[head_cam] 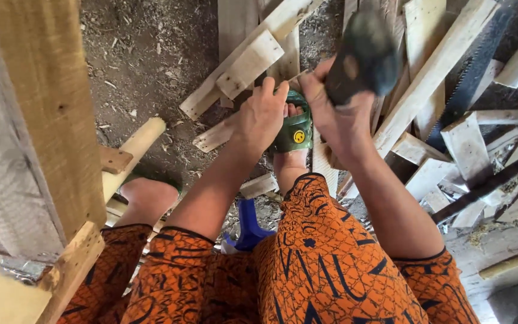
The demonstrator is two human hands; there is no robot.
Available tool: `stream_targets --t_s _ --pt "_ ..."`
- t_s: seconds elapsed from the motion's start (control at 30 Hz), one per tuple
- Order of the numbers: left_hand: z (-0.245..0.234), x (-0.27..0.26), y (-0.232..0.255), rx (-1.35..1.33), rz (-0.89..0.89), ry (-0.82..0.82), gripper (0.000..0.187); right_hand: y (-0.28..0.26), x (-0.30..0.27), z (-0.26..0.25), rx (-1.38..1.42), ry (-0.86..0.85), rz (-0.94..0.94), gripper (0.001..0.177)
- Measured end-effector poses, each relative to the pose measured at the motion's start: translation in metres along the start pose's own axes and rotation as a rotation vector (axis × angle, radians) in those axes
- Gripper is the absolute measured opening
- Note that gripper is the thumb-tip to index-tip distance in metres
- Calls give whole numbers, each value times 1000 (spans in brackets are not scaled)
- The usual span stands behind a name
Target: The person hammers nails into small wooden planks using a hammer. They hold the planks with their left hand and strike the nails with their right hand, occasionally adjusting the wood's position.
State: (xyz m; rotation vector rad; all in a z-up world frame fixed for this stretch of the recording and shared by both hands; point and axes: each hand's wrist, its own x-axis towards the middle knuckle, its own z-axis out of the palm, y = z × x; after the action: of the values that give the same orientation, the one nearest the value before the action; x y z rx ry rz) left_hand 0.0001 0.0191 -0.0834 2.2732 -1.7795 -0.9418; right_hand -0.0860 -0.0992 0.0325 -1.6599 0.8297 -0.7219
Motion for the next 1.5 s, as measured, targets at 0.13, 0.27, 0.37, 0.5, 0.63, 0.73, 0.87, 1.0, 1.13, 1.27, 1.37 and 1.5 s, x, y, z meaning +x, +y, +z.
stream_targets --t_s 0.13,0.27,0.37,0.5,0.63,0.73,0.87,1.0,1.13,1.27,1.37,1.5 --pt "11 4 -9 62 77 79 35 1 -8 -1 105 121 42 12" --pt "29 11 -12 170 112 262 22 -7 -30 -5 200 53 18 12" --pt "1 9 0 209 67 99 25 -13 -61 -21 366 -34 -21 16" --pt "4 12 0 226 57 85 17 0 -124 -48 292 -3 -133 11" --pt "-8 14 23 70 217 136 24 -36 -121 -52 254 47 -18 21" --pt "19 17 24 -69 269 123 28 -40 -124 -60 299 80 -22 24" --pt "1 21 20 -141 272 2 18 -48 -115 -76 375 58 -74 22" --pt "-13 43 23 -216 409 152 10 -35 -98 -83 422 -3 -111 20" --pt "-52 96 55 -110 530 397 18 -25 -94 -84 350 -5 -2 17" --pt "-109 152 129 -380 395 241 40 -51 -80 -84 288 -94 121 20" --pt "-127 158 141 -487 305 182 55 -33 -95 -78 290 -65 72 13" --pt "-160 70 119 -581 375 88 40 -32 -94 -67 208 -81 96 17"
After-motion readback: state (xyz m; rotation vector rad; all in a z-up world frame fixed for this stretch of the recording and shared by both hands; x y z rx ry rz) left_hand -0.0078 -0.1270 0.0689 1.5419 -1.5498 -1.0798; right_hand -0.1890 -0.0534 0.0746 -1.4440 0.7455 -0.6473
